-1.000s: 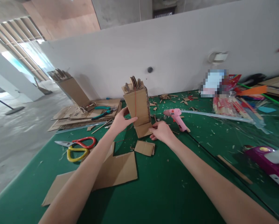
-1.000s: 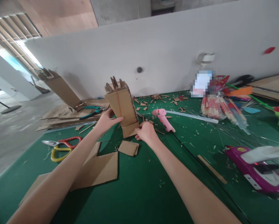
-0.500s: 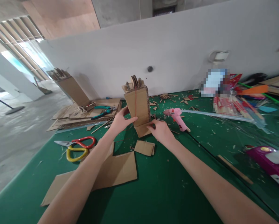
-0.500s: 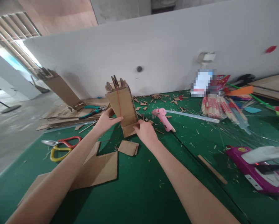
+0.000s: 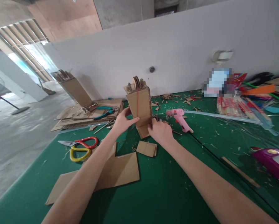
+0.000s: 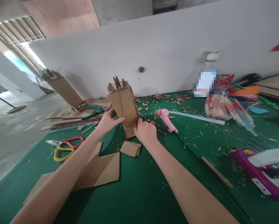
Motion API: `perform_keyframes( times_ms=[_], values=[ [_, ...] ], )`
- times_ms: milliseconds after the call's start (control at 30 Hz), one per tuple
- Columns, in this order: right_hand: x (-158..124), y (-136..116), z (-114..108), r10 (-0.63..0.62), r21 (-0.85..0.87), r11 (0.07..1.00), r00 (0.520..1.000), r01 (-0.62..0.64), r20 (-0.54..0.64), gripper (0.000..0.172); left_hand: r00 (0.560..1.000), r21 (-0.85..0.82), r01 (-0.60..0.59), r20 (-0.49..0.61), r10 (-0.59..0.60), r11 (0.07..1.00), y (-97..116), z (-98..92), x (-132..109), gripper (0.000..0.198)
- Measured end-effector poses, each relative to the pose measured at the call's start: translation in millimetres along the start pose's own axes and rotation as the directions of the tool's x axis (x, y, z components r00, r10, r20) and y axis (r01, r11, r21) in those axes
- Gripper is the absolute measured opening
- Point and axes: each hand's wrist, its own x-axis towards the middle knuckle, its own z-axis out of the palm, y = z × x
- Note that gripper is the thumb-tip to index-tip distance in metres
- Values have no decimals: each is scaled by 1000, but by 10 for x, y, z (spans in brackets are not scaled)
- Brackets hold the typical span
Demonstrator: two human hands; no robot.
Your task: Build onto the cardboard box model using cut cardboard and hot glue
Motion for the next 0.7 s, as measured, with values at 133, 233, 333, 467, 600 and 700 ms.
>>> perform_keyframes(
  times_ms=[133, 233, 333, 467, 600, 700],
  values=[
    [-52, -32, -63, -52, -90, 995, 998, 49, -34, 40, 1000, 7, -20, -15, 20, 1000, -17, 3, 8, 62],
    [-105, 3, -168, -233, -121, 965, 972, 232, 7, 36, 999, 3, -32, -14, 32, 999, -27, 7, 12, 62],
    [-138, 113, -261, -441, -69, 891, 892, 448, 103, 17, 1000, 8, -26, -15, 26, 1000, -27, 7, 11, 62],
    [-109, 305, -265, -556, -7, 828, 822, 561, 126, 12, 1000, 23, 2, -20, -1, 1000, -36, 15, -2, 62],
    [-83, 370, -201, -625, -79, 775, 778, 628, 56, 17, 999, -16, 29, -21, -30, 999, -78, 39, -5, 63],
    [-104, 350, -174, -660, -126, 743, 751, 658, 30, 20, 999, -97, 46, -2, -46, 994, -112, 52, 5, 65]
  ],
)
